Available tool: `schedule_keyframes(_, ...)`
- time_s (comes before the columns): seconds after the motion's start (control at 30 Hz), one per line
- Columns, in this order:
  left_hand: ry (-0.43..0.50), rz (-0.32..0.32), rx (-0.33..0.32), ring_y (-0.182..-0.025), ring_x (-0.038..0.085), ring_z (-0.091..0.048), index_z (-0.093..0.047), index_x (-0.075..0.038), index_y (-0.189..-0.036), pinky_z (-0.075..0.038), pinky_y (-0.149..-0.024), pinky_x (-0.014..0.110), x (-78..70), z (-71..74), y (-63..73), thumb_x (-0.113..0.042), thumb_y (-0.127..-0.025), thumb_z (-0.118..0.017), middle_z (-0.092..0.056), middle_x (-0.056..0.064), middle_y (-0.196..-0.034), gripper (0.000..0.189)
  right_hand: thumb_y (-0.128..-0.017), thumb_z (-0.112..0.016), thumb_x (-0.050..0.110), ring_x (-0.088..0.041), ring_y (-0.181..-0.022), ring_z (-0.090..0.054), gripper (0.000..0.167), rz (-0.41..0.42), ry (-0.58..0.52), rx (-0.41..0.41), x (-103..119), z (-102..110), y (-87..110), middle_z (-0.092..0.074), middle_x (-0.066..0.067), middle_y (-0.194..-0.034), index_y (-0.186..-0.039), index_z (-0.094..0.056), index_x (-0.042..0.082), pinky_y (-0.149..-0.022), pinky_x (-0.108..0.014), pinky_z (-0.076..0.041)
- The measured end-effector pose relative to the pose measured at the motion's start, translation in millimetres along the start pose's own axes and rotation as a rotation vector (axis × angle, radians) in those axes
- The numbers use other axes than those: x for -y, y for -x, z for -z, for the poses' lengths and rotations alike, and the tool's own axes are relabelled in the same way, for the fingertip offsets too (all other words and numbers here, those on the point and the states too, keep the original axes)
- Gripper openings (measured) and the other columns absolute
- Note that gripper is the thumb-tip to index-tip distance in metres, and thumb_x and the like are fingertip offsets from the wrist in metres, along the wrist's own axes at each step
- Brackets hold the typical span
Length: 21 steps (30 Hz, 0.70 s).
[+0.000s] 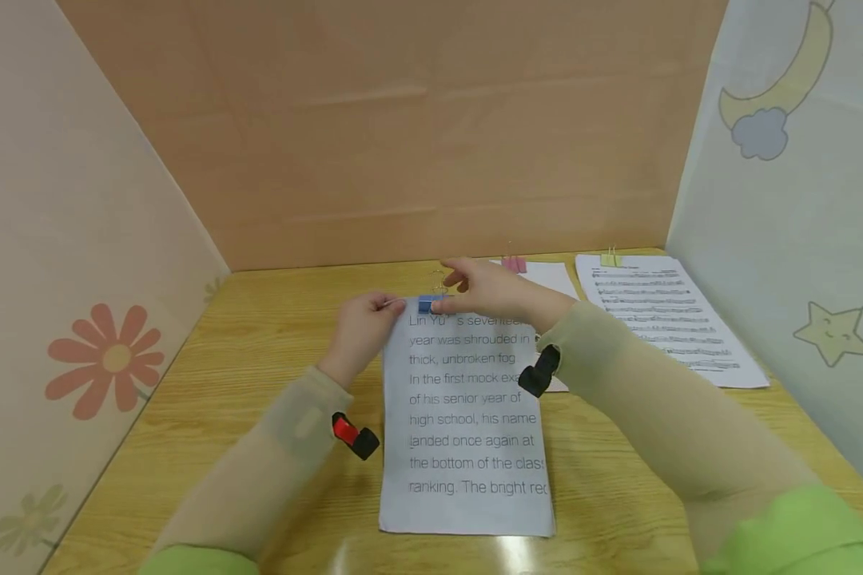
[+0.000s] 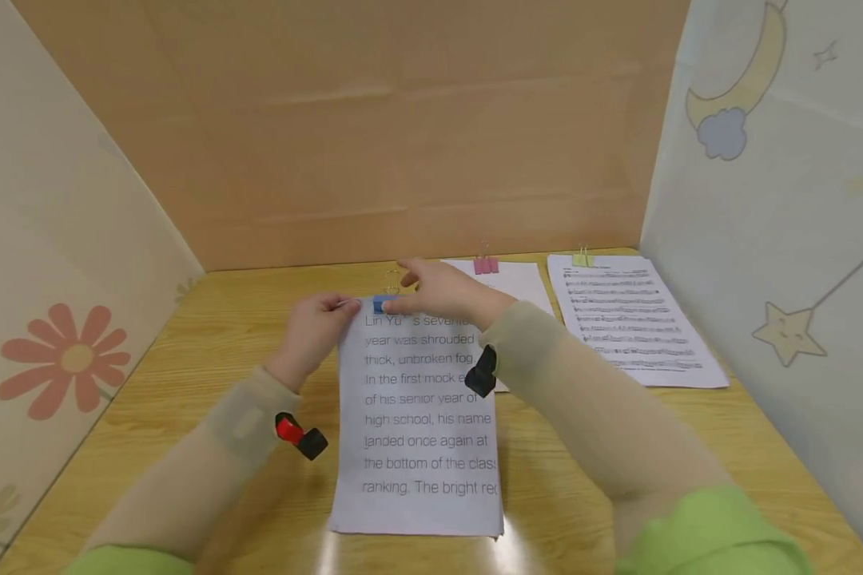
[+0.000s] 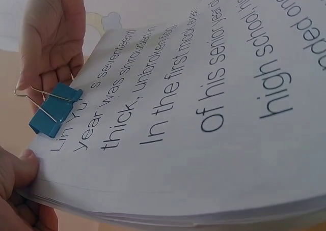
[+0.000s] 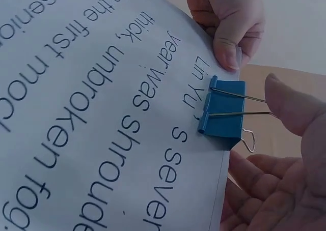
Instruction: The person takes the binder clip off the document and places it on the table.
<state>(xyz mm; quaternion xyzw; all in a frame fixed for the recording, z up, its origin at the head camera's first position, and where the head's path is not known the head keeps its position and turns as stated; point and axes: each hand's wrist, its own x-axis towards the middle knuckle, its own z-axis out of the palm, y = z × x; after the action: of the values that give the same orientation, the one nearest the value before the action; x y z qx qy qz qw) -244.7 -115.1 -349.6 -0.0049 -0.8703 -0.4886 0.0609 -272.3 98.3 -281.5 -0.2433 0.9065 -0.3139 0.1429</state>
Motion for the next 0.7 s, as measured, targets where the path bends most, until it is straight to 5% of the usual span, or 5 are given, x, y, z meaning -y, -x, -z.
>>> schedule_keyframes(0.23, 0.023, -0.003, -0.017, -0.076, 0.02, -0.062, -0.073, -0.009, -0.097, -0.05, -0.066, 0.032, -13.6, -3.7, 4.9, -0.026, -0.094, -0.063, -0.069, 0.005, -0.087, 0.02, -0.086, -0.071, 0.039, -0.018, -0.108, -0.056, 0.065, 0.011, -0.087, 0.016, 2, 15, 0.5, -0.064, 0.0, -0.114, -0.14, -0.047, 0.011, -0.104, -0.044, -0.033)
schedule_keyframes(0.5, 0.057, -0.021, -0.031, -0.075, 0.02, -0.062, -0.073, -0.008, -0.095, -0.051, -0.065, 0.032, -16.1, -3.7, 9.2, -0.024, -0.094, -0.063, -0.069, 0.006, -0.086, 0.019, -0.085, -0.073, 0.038, -0.02, -0.115, -0.054, 0.062, -0.006, -0.159, 0.032, 7, 21, 2.4, -0.063, -0.004, -0.121, -0.135, -0.052, 0.009, -0.105, -0.043, -0.035)
schedule_keyframes(0.7, 0.064, -0.039, -0.046, -0.072, 0.02, -0.062, -0.074, -0.009, -0.092, -0.05, -0.062, 0.033, -14.2, -4.9, 10.4, -0.024, -0.093, -0.064, -0.069, 0.005, -0.082, 0.018, -0.083, -0.075, 0.038, -0.019, -0.116, -0.054, 0.05, -0.019, -0.188, -0.057, 5, 14, 2.0, -0.063, -0.002, -0.122, -0.124, -0.063, 0.011, -0.109, -0.044, -0.028)
